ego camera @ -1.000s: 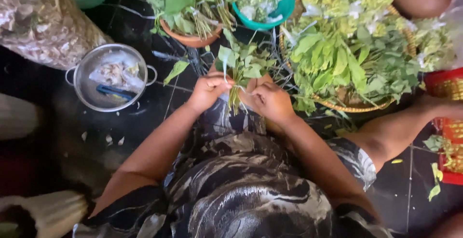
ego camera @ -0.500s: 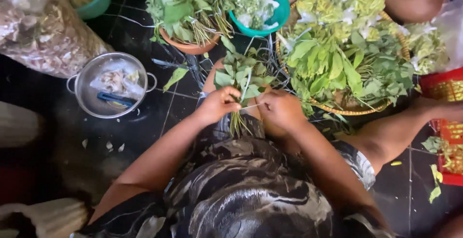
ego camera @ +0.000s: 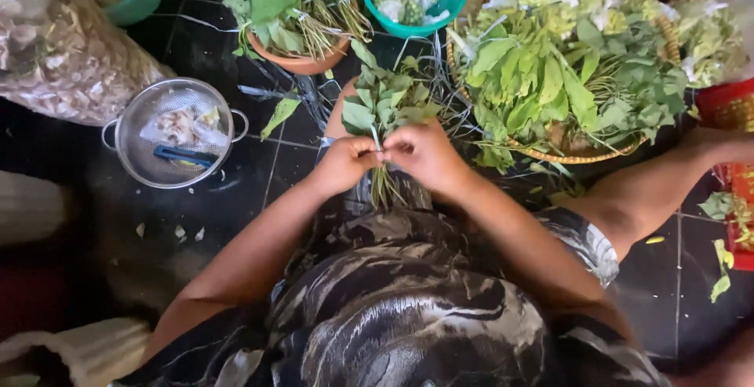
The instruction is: A person sits on the floor and ties bunches of leafy green vegetables using thin strips of material.
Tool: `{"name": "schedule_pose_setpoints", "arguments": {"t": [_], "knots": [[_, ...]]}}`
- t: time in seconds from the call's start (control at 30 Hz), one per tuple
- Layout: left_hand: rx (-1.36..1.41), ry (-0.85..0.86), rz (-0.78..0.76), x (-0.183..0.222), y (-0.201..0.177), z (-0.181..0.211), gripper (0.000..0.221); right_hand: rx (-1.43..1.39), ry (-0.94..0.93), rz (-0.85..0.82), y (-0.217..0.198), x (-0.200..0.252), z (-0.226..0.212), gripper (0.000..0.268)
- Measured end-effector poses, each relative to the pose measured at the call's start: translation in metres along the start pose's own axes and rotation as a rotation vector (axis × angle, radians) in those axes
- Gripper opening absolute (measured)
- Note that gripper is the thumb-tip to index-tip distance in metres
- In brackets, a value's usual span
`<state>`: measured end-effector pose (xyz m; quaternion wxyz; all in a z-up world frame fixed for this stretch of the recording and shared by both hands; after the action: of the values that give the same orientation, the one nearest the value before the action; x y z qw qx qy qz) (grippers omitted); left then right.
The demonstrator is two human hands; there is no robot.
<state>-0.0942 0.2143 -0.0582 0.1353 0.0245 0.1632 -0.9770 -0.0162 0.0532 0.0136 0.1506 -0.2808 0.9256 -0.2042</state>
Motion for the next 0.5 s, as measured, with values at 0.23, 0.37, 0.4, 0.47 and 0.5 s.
{"name": "schedule_pose_setpoints", "arguments": {"t": [0.23, 0.37, 0.4, 0.47, 0.5], "knots": [[-0.065, -0.084, 0.113, 0.004, 0.002, -0.005, 0.011, 0.136, -0.090, 0.159, 0.018, 0.022, 0.023, 0.010], [-0.464, -0.151, 0.206, 0.022, -0.009, 0.030, 0.052, 0.094, -0.223, 0.312, 0.028, 0.031, 0.034, 0.007], [-0.464, -0.149, 0.192, 0.027, -0.005, 0.030, 0.052, 0.097, -0.213, 0.321, 0.032, 0.031, 0.039, 0.007], [-0.497, -0.027, 0.325, 0.034, -0.003, 0.035, 0.059, 0.398, -0.548, 0.353, 0.040, 0.030, 0.035, 0.006], [-0.494, -0.021, 0.321, 0.032, 0.002, 0.033, 0.059, 0.403, -0.547, 0.359, 0.034, 0.028, 0.030, 0.006]]}}
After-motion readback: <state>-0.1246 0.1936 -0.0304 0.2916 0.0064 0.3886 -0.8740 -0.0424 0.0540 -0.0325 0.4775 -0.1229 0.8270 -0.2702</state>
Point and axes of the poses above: each hand's wrist, its own x-axis away from the middle knuckle, its own y-axis out of the palm, z = x × y, the point moved 4 cm from there along -x, towards the middle knuckle, and after that the axes turned 11 degrees about z, right-handed, at the moved point
